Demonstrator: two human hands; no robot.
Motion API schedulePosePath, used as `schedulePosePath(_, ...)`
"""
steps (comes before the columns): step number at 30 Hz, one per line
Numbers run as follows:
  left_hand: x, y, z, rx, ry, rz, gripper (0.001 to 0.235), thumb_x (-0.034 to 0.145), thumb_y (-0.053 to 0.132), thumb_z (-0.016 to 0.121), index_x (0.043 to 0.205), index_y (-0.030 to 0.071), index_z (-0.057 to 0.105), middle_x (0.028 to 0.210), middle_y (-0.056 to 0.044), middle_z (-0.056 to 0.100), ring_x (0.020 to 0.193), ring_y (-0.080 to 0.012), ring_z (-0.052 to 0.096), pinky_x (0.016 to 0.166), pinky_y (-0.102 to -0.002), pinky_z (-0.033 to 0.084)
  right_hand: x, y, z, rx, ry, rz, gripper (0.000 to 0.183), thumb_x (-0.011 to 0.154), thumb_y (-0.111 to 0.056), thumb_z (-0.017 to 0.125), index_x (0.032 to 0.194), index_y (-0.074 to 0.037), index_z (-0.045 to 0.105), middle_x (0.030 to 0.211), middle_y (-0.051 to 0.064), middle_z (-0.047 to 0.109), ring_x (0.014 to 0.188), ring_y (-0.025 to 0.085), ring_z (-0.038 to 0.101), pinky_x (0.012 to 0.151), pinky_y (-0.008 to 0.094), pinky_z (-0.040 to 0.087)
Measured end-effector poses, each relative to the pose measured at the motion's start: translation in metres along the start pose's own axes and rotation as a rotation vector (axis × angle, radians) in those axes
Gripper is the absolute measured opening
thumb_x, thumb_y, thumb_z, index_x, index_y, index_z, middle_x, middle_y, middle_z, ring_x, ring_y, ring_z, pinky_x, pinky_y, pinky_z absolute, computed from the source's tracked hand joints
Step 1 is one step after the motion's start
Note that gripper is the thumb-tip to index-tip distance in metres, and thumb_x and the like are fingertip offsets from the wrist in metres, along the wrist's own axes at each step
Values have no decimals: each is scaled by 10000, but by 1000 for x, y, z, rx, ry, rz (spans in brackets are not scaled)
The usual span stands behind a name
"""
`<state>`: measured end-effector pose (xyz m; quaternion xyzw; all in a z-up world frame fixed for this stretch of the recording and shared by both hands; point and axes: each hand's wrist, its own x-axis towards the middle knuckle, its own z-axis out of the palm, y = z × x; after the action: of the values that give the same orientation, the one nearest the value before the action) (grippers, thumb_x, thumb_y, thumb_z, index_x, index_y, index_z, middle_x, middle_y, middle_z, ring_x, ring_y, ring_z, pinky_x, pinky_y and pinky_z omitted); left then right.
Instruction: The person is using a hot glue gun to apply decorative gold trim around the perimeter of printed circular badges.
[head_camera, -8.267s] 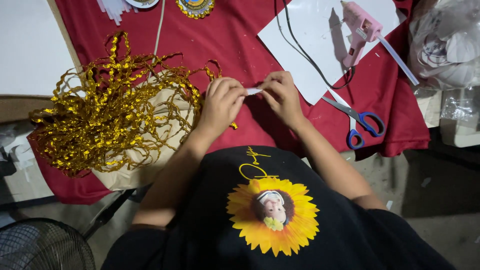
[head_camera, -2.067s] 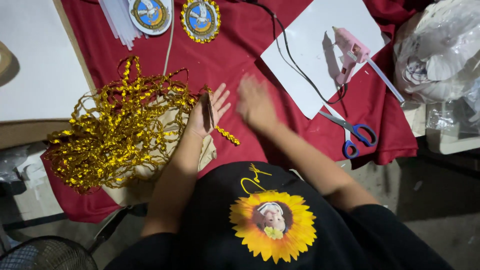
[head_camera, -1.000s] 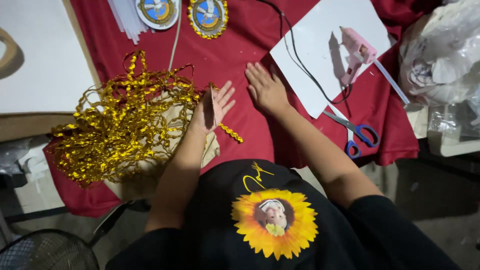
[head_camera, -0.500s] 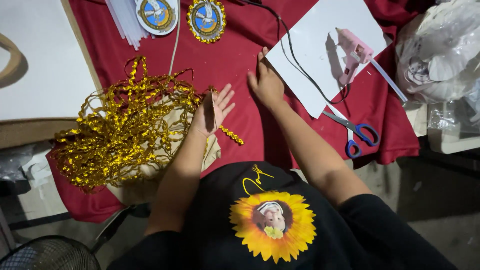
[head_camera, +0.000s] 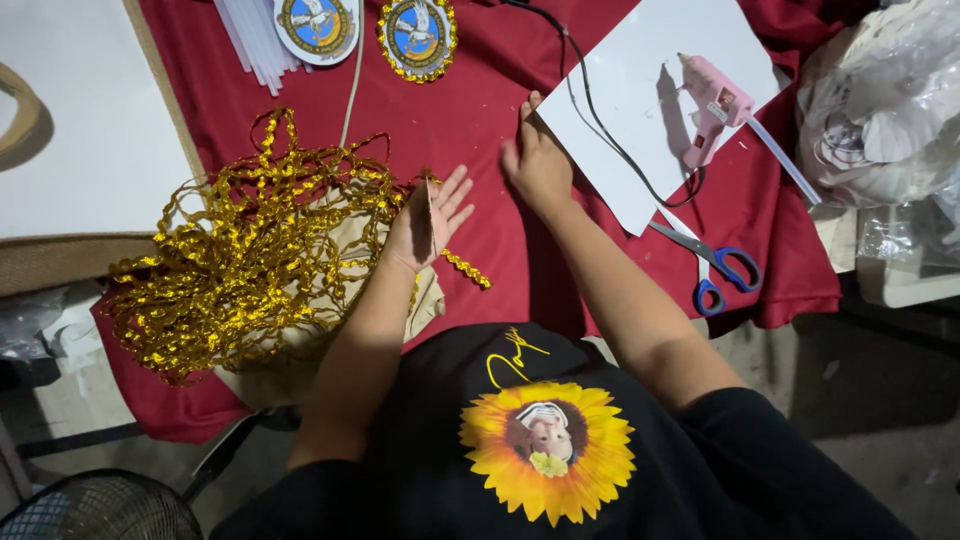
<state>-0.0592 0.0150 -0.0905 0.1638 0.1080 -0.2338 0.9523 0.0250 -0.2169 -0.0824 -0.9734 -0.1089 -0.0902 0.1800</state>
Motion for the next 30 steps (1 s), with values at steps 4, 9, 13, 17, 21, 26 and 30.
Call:
schedulePosePath(4, 1, 1, 5, 1, 14, -15, 246, 975, 380, 671, 882, 165, 595, 1686, -148, 311, 1583, -333, 244, 1276, -540, 211, 4, -1, 3, -3, -27, 39, 697, 928, -348, 717, 1469, 32, 496, 1599, 184, 403, 1420, 388, 453, 1148, 459, 396)
schedulePosePath(9, 1, 1, 3, 12, 27, -11, 259, 965, 378, 703, 872, 162, 594, 1686, -166, 307, 1583, -354, 245, 1284, -552, 198, 8, -13, -10, 114, -45, 159, 620, 969, -310, 662, 1496, -20, 510, 1626, 124, 419, 1456, 361, 462, 1180, 432, 407)
schedulePosePath(13, 1, 1, 3, -23, 40, -25, 263, 946, 387, 703, 876, 158, 593, 1690, -151, 298, 1583, -331, 234, 1275, -542, 188, 13, -16, -10, 75, -33, 127, 667, 926, -340, 722, 1443, 17, 499, 1570, 162, 408, 1404, 397, 441, 1130, 457, 389)
schedulePosePath(17, 2, 1, 3, 23, 40, -15, 243, 950, 356, 722, 860, 168, 597, 1689, -158, 310, 1585, -351, 243, 1289, -544, 197, 11, -10, -6, 161, -58, 196, 535, 1002, -242, 645, 1484, -47, 522, 1629, 113, 422, 1452, 353, 457, 1174, 425, 407)
schedulePosePath(21, 0, 2, 4, 10, 24, -20, 258, 960, 374, 712, 859, 163, 603, 1690, -152, 308, 1589, -341, 232, 1280, -544, 195, 15, -21, -23, 171, -59, 181, 569, 965, -263, 686, 1444, -10, 512, 1575, 156, 437, 1402, 386, 452, 1126, 448, 393)
schedulePosePath(26, 1, -1, -2, 6, 12, -22, 240, 960, 374, 707, 878, 170, 610, 1689, -135, 304, 1587, -334, 231, 1287, -544, 191, 13, -15, -11, 173, -25, 178, 513, 995, -238, 659, 1443, -18, 539, 1573, 143, 474, 1414, 370, 482, 1158, 433, 409)
schedulePosePath(30, 1, 0, -2, -13, 15, -18, 271, 971, 407, 686, 883, 162, 611, 1695, -131, 295, 1588, -335, 229, 1281, -544, 181, 16, -18, -21, 118, 14, 104, 558, 942, -250, 709, 1395, 30, 546, 1522, 185, 473, 1367, 409, 478, 1116, 458, 400)
